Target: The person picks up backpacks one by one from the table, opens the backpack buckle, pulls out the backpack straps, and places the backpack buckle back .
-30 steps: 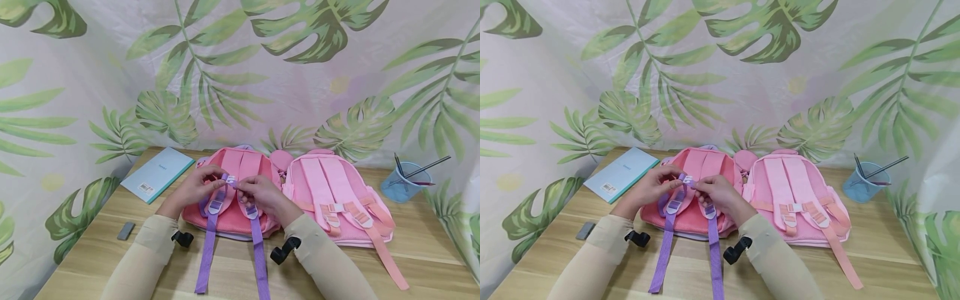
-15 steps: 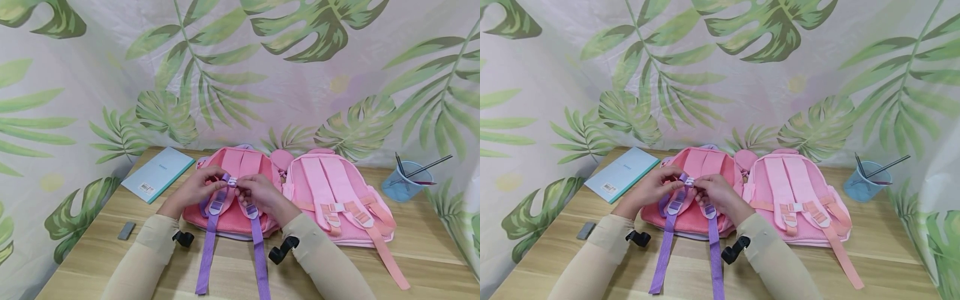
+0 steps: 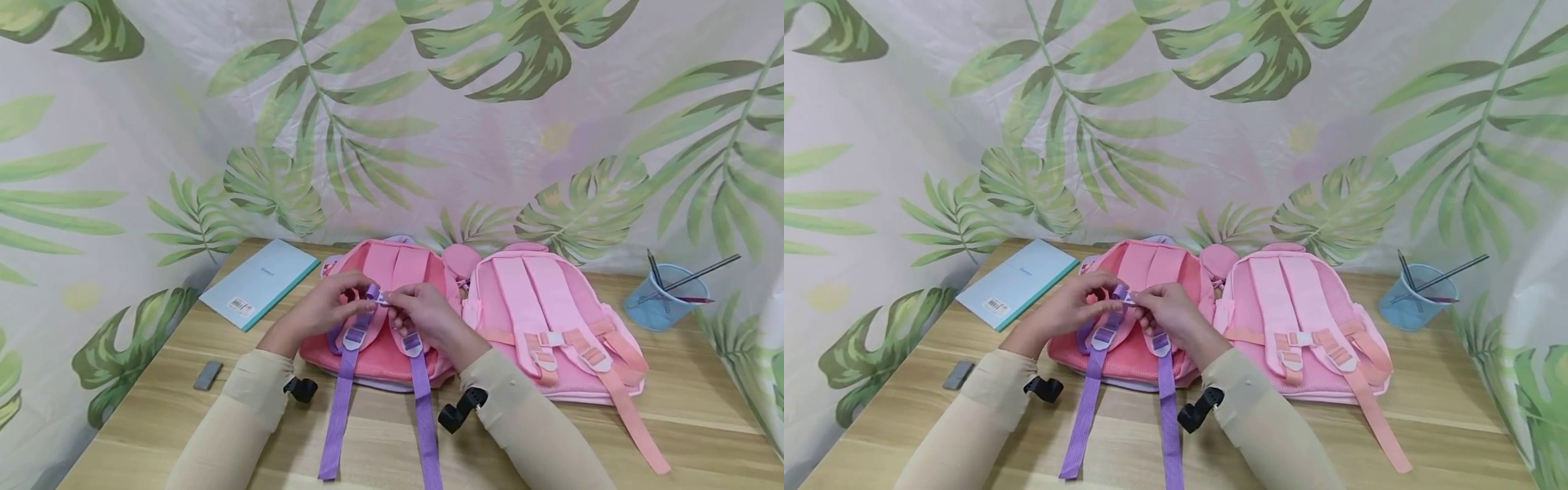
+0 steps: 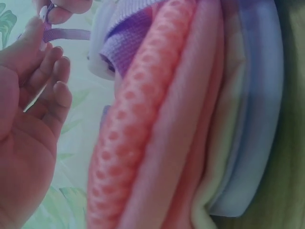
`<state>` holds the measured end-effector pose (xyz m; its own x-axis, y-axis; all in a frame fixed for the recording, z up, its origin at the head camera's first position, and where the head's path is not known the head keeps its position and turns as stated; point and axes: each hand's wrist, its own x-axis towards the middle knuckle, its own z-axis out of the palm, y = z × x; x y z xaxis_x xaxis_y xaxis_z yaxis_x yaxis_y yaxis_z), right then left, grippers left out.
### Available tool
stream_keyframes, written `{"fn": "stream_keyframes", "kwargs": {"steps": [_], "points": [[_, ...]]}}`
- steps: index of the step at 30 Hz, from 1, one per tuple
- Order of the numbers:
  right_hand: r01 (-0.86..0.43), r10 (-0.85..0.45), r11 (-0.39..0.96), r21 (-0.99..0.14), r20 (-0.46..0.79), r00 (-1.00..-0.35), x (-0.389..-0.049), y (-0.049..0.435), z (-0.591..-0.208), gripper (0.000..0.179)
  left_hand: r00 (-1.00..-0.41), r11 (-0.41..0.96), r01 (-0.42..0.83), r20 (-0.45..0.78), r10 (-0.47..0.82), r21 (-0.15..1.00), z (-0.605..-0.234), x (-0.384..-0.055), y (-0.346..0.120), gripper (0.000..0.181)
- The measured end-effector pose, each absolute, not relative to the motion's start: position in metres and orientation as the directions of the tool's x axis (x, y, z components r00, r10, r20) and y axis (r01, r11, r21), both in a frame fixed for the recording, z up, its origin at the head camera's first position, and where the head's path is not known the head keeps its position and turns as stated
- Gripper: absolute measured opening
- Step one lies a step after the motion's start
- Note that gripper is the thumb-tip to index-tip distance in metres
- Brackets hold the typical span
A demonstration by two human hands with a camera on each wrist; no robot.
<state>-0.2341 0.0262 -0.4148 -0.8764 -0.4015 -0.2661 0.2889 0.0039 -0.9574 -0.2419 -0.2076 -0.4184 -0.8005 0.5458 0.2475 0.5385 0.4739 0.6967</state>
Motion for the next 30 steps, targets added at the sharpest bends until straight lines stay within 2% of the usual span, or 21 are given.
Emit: {"fn": "stream_keyframes", "kwargs": {"steps": [3,8,15,21,30], "points": [[0.286,-0.398,0.002,-0.958,-0.263,-0.879,-0.234,0.028,-0.414,0.025,-0.806,0.488,0.517,0.209,0.554,0.703,-0.422,-0.243,-0.207,0.025],[0.294,-0.401,-0.025,-0.956,-0.259,-0.879,-0.233,0.028,-0.413,0.025,-0.797,0.514,0.505,0.147,0.585,0.693,-0.428,-0.244,-0.206,0.012],[0.331,-0.399,-0.061,-0.942,-0.281,-0.873,-0.233,0.030,-0.410,0.019,-0.810,0.562,0.450,0.052,0.584,0.694,-0.431,-0.246,-0.203,0.006],[0.321,-0.413,-0.086,-0.943,-0.260,-0.873,-0.231,0.033,-0.405,0.021,-0.822,0.608,0.414,-0.008,0.569,0.677,-0.436,-0.247,-0.204,0.012],[0.280,-0.424,-0.162,-0.946,-0.189,-0.886,-0.227,0.037,-0.399,0.020,-0.824,0.670,0.433,-0.036,0.565,0.603,-0.439,-0.247,-0.200,0.013]]}}
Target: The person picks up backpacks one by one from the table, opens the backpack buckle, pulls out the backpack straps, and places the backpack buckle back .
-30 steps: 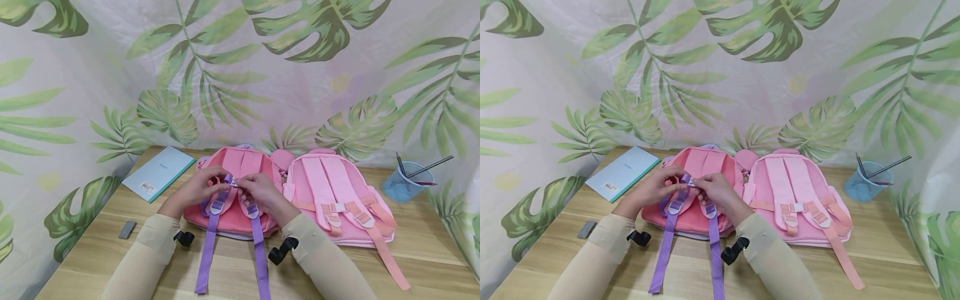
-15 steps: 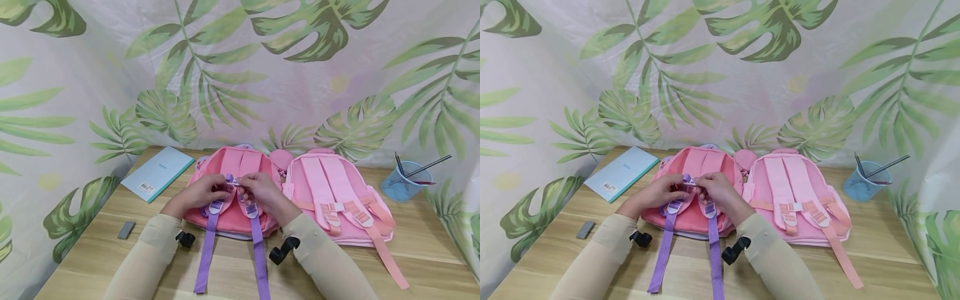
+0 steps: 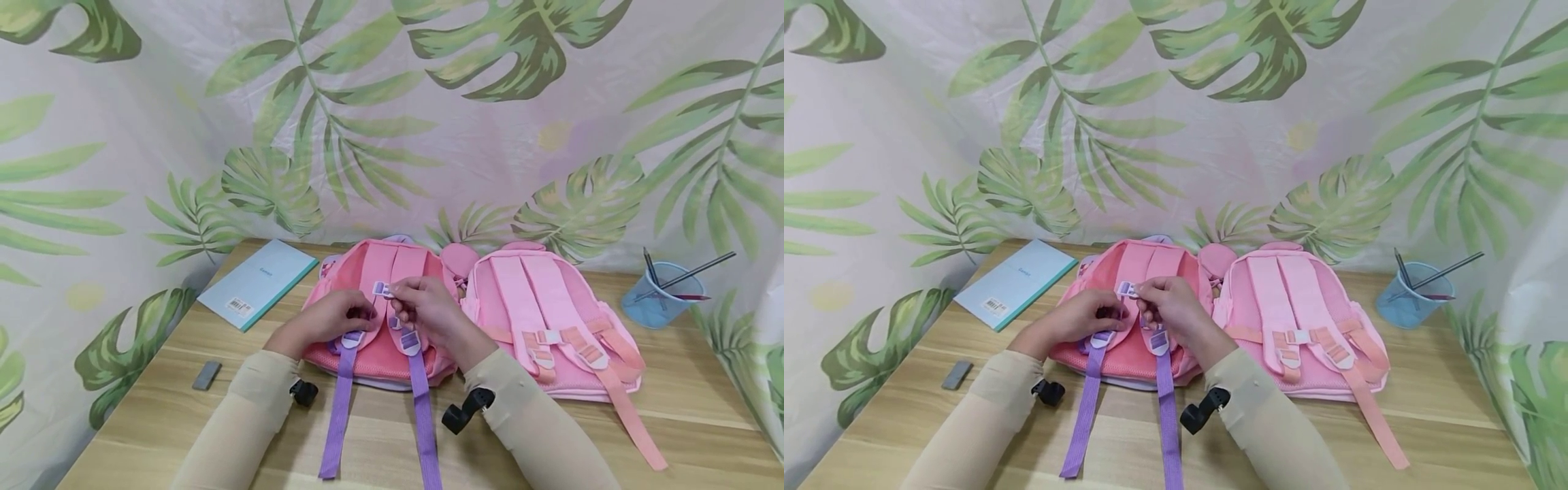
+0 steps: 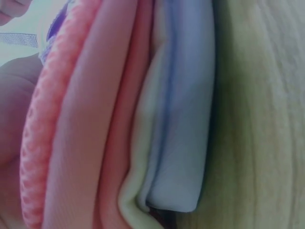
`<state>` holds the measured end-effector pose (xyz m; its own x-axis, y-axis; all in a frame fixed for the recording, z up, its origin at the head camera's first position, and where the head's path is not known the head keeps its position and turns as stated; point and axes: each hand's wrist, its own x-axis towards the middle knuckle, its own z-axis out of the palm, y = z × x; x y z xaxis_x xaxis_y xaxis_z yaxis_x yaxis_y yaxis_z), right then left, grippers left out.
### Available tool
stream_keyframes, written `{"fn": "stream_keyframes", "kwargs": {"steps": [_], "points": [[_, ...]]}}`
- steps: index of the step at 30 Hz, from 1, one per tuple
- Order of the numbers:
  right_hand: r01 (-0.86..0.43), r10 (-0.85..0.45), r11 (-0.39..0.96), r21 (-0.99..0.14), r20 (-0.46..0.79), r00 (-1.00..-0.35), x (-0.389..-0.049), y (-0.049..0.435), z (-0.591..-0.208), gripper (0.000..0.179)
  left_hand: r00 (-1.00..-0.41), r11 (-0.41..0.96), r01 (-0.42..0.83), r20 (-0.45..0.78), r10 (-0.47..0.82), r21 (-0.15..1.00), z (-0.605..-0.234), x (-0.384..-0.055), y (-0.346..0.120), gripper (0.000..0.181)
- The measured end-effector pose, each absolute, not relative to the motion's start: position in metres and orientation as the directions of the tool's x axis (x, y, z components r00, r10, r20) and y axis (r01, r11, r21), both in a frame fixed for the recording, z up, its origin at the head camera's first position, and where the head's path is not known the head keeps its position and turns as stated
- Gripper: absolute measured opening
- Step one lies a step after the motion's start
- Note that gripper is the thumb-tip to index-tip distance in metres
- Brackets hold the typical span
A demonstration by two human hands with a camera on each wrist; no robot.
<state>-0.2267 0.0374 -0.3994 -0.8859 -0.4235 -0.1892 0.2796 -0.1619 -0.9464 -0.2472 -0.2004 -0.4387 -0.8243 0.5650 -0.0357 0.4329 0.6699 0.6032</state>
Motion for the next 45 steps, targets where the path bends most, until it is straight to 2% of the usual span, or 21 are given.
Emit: {"fn": "stream_keyframes", "kwargs": {"steps": [6,9,14,18,23,27,35,45], "points": [[0.283,-0.404,-0.193,-0.940,-0.186,-0.895,-0.227,0.039,-0.401,0.022,-0.825,0.678,0.436,-0.039,0.564,0.592,-0.438,-0.246,-0.199,0.014],[0.287,-0.403,-0.193,-0.938,-0.191,-0.895,-0.228,0.040,-0.401,0.023,-0.833,0.662,0.421,-0.024,0.552,0.620,-0.436,-0.244,-0.201,0.022],[0.286,-0.414,-0.172,-0.943,-0.194,-0.889,-0.229,0.041,-0.403,0.022,-0.862,0.560,0.419,0.119,0.493,0.715,-0.426,-0.240,-0.202,0.039],[0.280,-0.411,-0.155,-0.948,-0.195,-0.890,-0.229,0.041,-0.404,0.019,-0.828,0.456,0.514,0.282,0.484,0.726,-0.414,-0.239,-0.197,0.041],[0.265,-0.415,-0.133,-0.955,-0.189,-0.890,-0.229,0.041,-0.405,0.018,-0.753,0.404,0.629,0.391,0.530,0.664,-0.404,-0.239,-0.191,0.028],[0.261,-0.424,-0.131,-0.956,-0.184,-0.887,-0.229,0.041,-0.406,0.019,-0.739,0.407,0.646,0.394,0.547,0.646,-0.403,-0.238,-0.191,0.022],[0.330,-0.442,-0.189,-0.925,-0.220,-0.870,-0.228,0.043,-0.410,0.024,-0.782,0.402,0.588,0.366,0.504,0.702,-0.405,-0.237,-0.194,0.021],[0.313,-0.425,-0.112,-0.943,-0.239,-0.873,-0.230,0.043,-0.415,0.020,-0.779,0.384,0.593,0.383,0.496,0.708,-0.407,-0.239,-0.195,0.020]]}}
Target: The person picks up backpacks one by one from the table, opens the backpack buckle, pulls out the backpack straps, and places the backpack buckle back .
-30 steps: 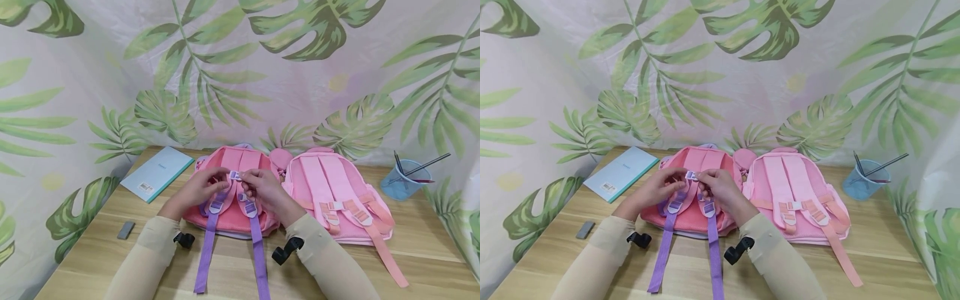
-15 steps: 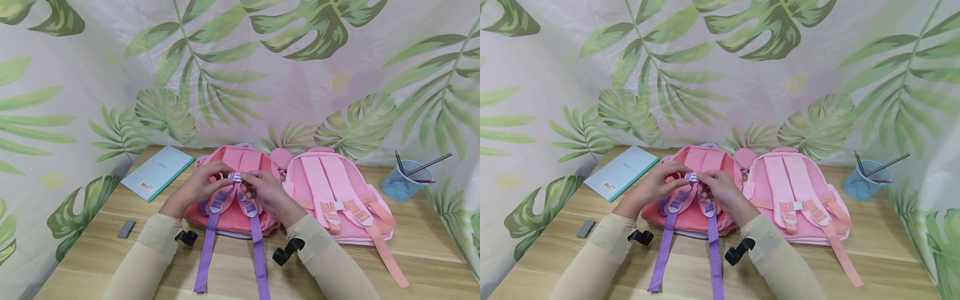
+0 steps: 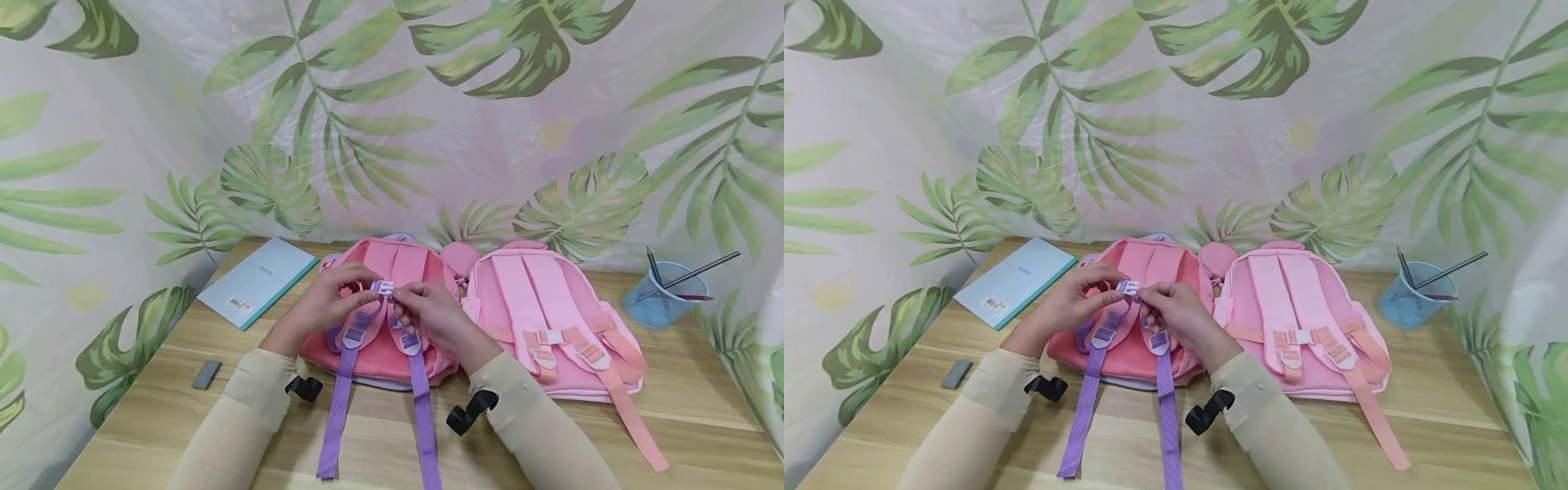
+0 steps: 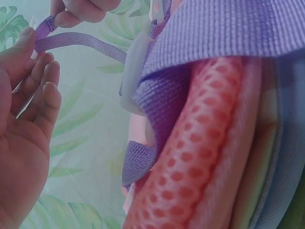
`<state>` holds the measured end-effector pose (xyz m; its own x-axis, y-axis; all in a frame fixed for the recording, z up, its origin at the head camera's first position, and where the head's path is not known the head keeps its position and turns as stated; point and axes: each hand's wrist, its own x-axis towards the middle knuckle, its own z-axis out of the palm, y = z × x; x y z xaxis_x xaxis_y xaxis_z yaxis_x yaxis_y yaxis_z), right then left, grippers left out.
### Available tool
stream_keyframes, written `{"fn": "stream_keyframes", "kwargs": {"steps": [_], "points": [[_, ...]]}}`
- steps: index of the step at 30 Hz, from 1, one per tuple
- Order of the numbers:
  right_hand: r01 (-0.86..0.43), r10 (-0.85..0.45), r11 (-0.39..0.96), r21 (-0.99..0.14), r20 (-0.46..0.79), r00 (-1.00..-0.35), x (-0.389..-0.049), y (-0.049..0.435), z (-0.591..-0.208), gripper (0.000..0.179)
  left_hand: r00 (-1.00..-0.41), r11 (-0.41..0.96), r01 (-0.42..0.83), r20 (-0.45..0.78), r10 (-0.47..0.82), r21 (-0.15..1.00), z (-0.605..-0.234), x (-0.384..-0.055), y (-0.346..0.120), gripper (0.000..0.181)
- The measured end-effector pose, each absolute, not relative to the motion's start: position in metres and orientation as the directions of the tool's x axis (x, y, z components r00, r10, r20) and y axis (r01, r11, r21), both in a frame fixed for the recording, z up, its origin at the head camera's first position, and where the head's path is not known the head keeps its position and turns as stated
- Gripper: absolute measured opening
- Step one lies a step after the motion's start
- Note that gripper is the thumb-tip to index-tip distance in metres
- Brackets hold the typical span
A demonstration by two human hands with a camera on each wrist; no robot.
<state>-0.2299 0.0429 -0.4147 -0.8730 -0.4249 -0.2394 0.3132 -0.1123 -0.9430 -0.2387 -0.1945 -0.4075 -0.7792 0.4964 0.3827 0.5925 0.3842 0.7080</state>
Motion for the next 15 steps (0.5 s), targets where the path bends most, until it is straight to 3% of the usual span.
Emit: {"fn": "stream_keyframes", "kwargs": {"steps": [15], "points": [[0.301,-0.435,-0.112,-0.947,-0.225,-0.872,-0.2310,0.0380,-0.4154,0.014,-0.746,0.348,0.629,0.413,0.522,0.695,-0.4094,-0.2405,-0.1936,0.020]]}}
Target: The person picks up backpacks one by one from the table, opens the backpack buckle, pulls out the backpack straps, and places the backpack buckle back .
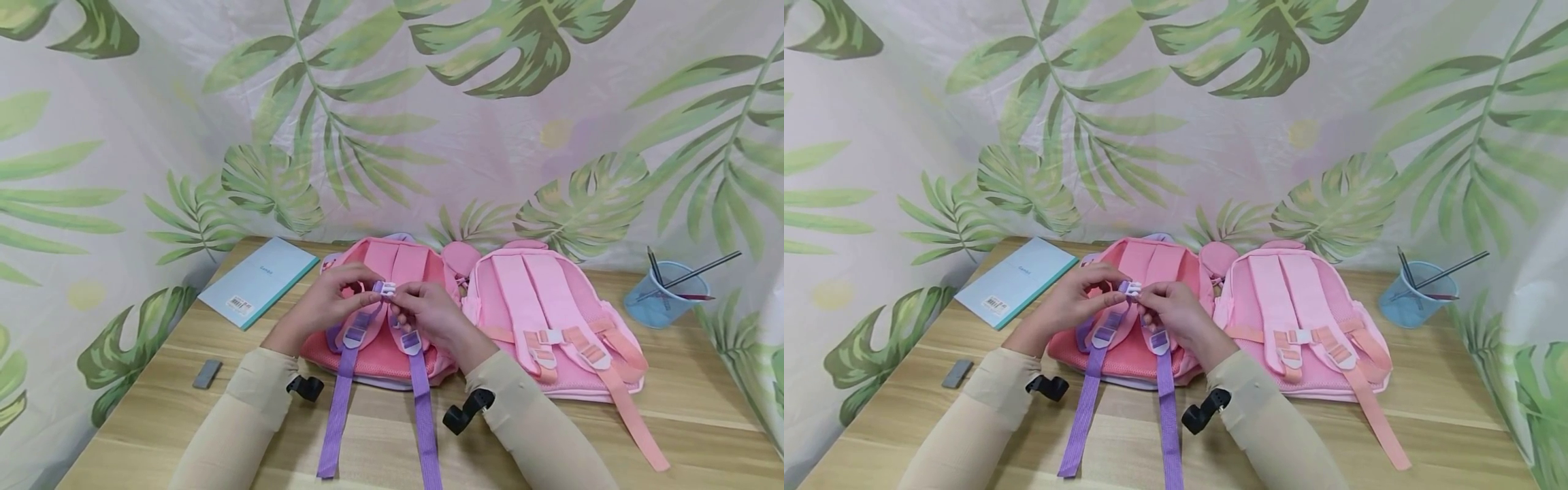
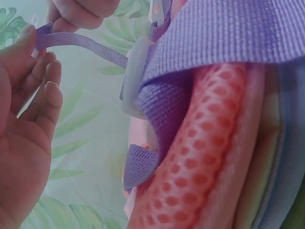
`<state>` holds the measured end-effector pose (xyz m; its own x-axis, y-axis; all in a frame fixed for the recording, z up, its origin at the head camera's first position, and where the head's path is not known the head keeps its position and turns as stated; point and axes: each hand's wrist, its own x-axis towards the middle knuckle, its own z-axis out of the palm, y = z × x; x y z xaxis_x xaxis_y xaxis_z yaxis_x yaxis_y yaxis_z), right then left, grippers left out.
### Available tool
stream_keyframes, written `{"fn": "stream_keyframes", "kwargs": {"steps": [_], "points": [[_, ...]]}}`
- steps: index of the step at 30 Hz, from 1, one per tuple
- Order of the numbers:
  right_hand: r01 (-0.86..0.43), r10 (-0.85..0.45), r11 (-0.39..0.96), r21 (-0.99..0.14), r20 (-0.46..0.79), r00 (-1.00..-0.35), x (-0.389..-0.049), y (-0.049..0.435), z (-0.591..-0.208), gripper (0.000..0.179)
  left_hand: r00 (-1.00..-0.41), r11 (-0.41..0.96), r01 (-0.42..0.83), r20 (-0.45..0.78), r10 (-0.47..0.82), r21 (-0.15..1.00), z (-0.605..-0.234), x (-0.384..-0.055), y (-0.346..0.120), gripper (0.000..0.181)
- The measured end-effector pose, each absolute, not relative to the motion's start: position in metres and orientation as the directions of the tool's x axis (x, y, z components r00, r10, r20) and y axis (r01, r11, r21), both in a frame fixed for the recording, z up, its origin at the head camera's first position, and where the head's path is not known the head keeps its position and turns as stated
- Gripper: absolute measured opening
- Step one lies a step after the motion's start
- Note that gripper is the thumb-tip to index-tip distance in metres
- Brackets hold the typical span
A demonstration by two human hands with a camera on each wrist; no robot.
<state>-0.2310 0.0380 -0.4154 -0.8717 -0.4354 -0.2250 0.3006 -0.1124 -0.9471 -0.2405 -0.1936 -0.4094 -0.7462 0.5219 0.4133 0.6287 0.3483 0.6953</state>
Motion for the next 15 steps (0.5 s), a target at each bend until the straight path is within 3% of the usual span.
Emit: {"fn": "stream_keyframes", "kwargs": {"steps": [15], "points": [[0.276,-0.481,-0.115,-0.954,-0.189,-0.856,-0.2303,0.0405,-0.4161,0.017,-0.740,0.349,0.630,0.399,0.542,0.694,-0.4110,-0.2405,-0.1927,0.018]]}}
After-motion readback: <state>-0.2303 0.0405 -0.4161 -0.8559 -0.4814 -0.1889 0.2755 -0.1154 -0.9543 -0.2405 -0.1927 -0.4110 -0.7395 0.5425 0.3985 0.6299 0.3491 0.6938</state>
